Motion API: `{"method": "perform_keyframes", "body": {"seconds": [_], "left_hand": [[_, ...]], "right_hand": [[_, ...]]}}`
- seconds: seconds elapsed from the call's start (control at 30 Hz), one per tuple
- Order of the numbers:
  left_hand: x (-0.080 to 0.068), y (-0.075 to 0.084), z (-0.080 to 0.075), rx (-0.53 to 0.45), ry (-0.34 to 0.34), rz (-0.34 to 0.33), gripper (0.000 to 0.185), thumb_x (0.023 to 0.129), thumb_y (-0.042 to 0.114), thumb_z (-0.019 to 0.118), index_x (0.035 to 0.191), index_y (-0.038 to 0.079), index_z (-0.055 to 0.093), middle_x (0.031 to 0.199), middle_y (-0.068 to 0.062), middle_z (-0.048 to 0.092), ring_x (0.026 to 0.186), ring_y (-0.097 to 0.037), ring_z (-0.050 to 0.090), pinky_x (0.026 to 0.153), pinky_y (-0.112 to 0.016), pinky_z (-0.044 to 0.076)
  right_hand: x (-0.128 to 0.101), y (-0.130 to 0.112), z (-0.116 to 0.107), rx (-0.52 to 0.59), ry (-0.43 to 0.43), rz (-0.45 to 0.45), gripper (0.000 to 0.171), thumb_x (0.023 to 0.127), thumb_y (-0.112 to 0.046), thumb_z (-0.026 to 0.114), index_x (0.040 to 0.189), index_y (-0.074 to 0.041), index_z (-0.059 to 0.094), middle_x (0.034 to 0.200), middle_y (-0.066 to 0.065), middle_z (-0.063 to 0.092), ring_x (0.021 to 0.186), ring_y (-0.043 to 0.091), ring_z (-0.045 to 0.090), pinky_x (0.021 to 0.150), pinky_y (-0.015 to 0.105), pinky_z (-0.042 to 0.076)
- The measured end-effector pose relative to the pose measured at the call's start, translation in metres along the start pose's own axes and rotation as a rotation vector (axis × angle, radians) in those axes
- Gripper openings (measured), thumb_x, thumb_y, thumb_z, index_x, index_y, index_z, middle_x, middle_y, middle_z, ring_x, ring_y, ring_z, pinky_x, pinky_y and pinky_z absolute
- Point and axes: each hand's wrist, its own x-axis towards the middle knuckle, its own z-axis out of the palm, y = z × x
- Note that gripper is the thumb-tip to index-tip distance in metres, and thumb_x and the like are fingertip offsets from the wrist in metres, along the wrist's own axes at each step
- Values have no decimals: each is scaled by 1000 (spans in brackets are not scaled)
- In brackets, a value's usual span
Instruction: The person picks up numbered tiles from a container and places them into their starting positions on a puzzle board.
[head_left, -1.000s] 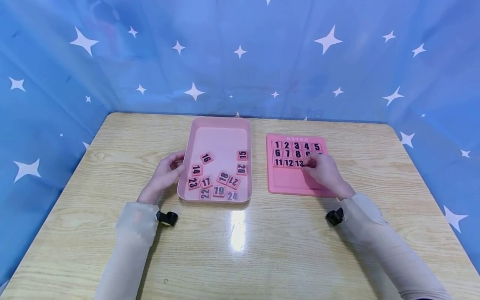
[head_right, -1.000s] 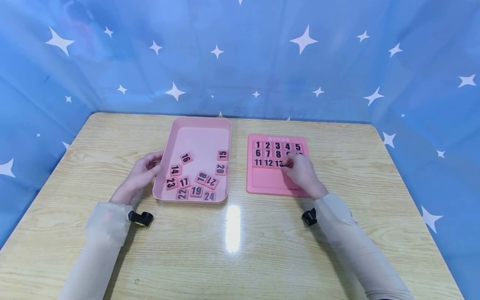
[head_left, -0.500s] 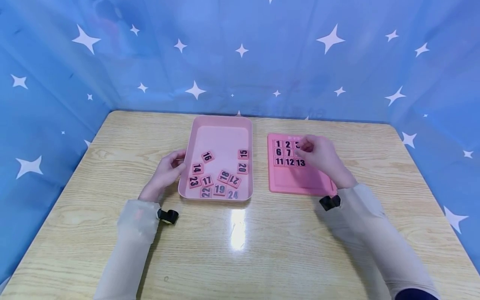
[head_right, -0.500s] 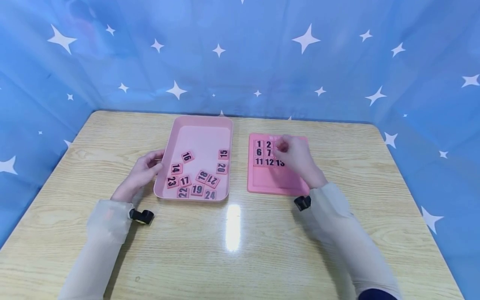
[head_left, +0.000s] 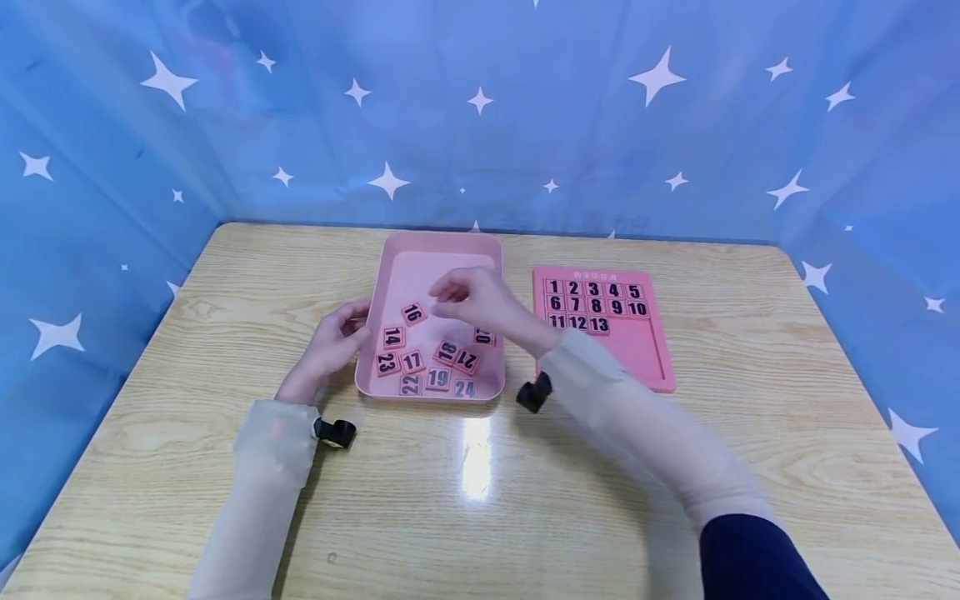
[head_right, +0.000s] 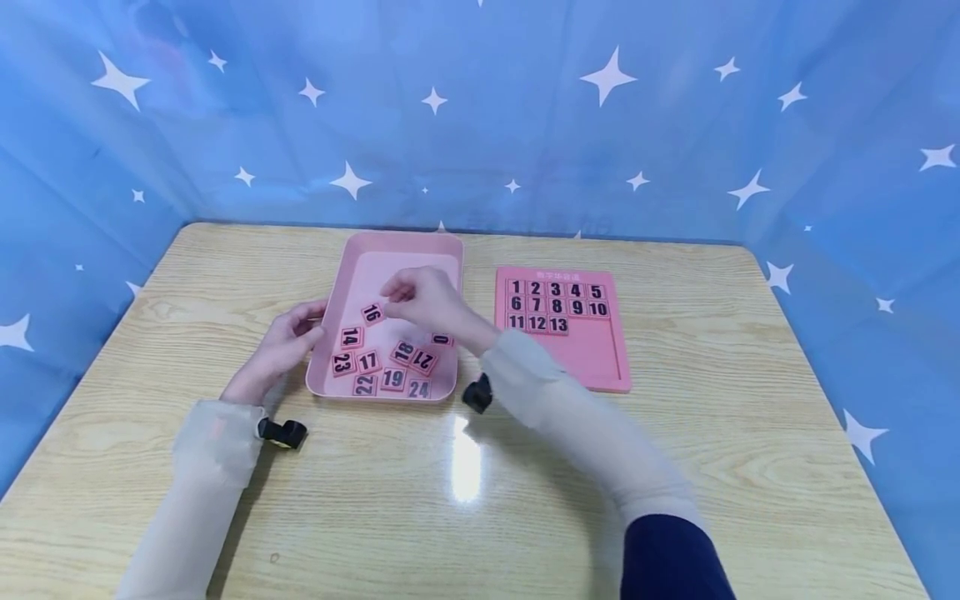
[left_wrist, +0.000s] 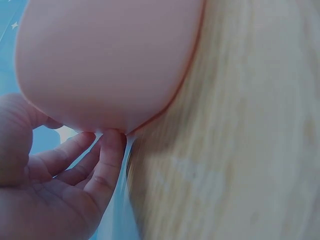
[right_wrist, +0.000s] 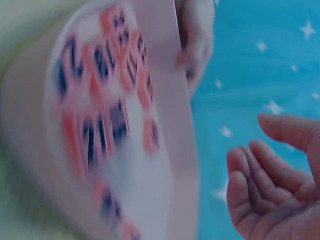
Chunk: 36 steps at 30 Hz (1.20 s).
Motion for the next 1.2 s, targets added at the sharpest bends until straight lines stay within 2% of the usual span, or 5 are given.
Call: {"method": "perform_keyframes", "body": {"seconds": [0.23,0.43,0.73,0.9,1.2], "left_hand": [[0,0,0,-9,-5,21,44,87,-8,46,131,-15,41,122,-32,50,105,-38,50,78,-12,42],[-1,-1,-1,-15,-17,14,44,88,-8,46,132,-14,40,124,-32,49,106,-38,50,78,-11,42],[-1,-1,-2,-14,-19,8,45,89,-7,46,133,-14,40,125,-32,48,107,-37,49,79,-12,42],[-1,-1,-2,-26,-19,19,46,88,-9,46,132,-15,39,125,-33,47,108,-39,49,80,-11,41],[-1,0,-1,-9,-10,18,45,88,-8,47,132,-15,40,124,-32,48,106,-37,50,78,-11,41]], "right_hand": [[21,-1,48,71,-31,205,23,81,-7,70,103,-1,69,88,7,68,79,15,60,72,19,48],[28,2,69,52,-46,289,26,80,-7,71,105,-1,68,89,6,66,79,14,58,70,20,48],[30,5,84,-15,-4,311,27,78,-1,72,105,-2,68,87,3,63,80,13,56,72,19,47],[29,7,85,-80,-14,305,32,77,-3,73,109,-5,68,89,1,58,82,12,53,74,21,45],[30,10,85,-233,-60,229,35,78,-8,74,113,-7,68,103,2,57,88,13,50,80,22,44]]}}
